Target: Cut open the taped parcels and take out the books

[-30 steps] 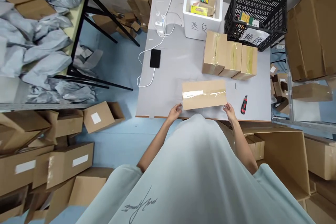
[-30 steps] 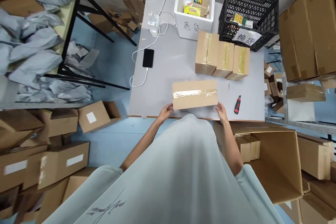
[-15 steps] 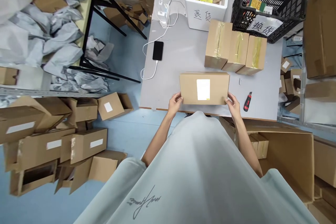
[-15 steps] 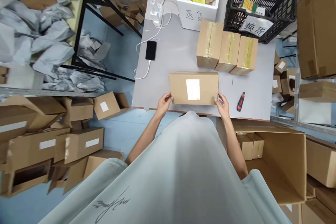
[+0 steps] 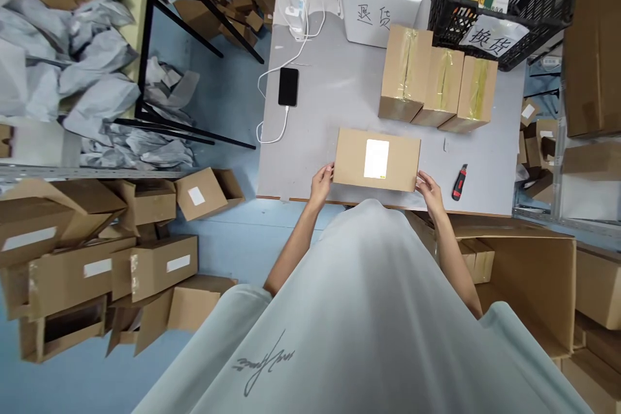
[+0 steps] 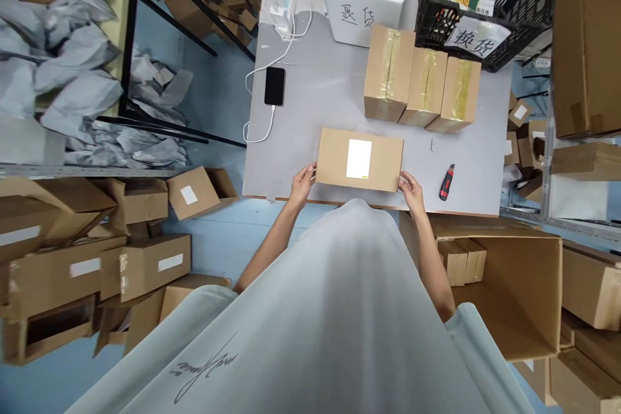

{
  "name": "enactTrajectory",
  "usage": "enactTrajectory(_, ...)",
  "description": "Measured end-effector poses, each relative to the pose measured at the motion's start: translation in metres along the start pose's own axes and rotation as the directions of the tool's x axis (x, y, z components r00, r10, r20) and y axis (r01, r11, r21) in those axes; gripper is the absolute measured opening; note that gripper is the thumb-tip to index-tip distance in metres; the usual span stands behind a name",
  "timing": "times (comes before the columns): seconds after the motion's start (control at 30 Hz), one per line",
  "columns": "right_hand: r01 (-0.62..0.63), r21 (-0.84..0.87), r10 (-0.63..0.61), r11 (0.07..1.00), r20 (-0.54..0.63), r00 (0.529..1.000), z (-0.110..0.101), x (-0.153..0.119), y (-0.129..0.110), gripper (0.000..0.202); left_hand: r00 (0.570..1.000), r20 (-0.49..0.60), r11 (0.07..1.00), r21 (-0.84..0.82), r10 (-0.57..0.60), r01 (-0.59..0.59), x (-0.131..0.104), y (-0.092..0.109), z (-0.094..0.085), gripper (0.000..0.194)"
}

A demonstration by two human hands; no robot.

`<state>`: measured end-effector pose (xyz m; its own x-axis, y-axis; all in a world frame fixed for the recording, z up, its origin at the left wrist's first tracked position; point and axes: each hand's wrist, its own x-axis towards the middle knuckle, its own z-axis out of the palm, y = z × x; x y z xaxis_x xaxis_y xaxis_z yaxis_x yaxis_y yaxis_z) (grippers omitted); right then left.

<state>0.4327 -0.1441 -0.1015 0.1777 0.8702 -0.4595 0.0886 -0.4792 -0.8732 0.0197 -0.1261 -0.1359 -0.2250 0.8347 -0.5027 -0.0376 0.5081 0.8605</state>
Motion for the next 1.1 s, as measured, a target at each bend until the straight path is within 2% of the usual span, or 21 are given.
enactTrajectory(0.1, -0.093, -0.047, 0.09, 0.995, -0.067, 0.994, -0.004, 0.003, 0.016, 0.083, 0.993, -0.001, 0.993, -0.01, -0.12, 0.12, 0.0, -0.011, -0.003, 0.069)
enactTrajectory(0.17, -0.133, -0.074, 0.128, 0.988, -0.07, 0.989, -0.001, 0.003, 0.026, 0.082, 0.986, -0.007, 0.986, 0.0, -0.165, 0.165, -0.001, -0.017, -0.003, 0.07)
enactTrajectory(0.3, -0.126, -0.088, 0.124, 0.988, -0.027, 0.992, 0.013, -0.002, 0.036, 0.069, 0.982, -0.009, 0.981, -0.024, -0.19, 0.19, -0.006, -0.022, 0.004, 0.062)
enactTrajectory(0.4, -0.091, -0.09, 0.09, 0.992, -0.012, 0.996, 0.021, -0.005, 0.033, 0.063, 0.983, -0.022, 0.982, -0.048, -0.184, 0.182, -0.01, -0.018, 0.007, 0.057)
enactTrajectory(0.53, -0.045, -0.095, 0.044, 0.994, -0.018, 0.999, 0.019, -0.008, 0.015, 0.065, 0.989, -0.051, 0.989, -0.07, -0.136, 0.133, -0.014, -0.003, 0.001, 0.06)
enactTrajectory(0.7, 0.093, -0.127, -0.105, 0.987, -0.087, 0.991, 0.012, -0.017, -0.03, 0.063, 0.992, 0.001, 0.988, -0.089, 0.123, -0.123, -0.016, 0.033, -0.008, 0.071)
enactTrajectory(0.8, 0.194, -0.213, -0.229, 0.958, -0.156, 0.961, 0.012, -0.022, -0.062, 0.057, 0.966, -0.006, 0.966, 0.018, 0.259, -0.259, -0.016, 0.058, -0.01, 0.067)
enactTrajectory(0.9, 0.229, -0.307, -0.289, 0.924, -0.169, 0.942, 0.013, -0.021, -0.083, 0.061, 0.939, -0.028, 0.931, 0.144, 0.344, -0.336, -0.016, 0.075, -0.009, 0.056)
enactTrajectory(1.0, 0.24, -0.338, -0.308, 0.91, -0.161, 0.938, 0.013, -0.02, -0.09, 0.064, 0.934, -0.018, 0.921, 0.17, 0.358, -0.35, -0.014, 0.077, -0.008, 0.051)
enactTrajectory(1.1, 0.233, -0.348, -0.302, 0.908, -0.16, 0.94, 0.012, -0.018, -0.084, 0.065, 0.942, -0.003, 0.928, 0.171, 0.337, -0.331, -0.013, 0.066, -0.006, 0.048)
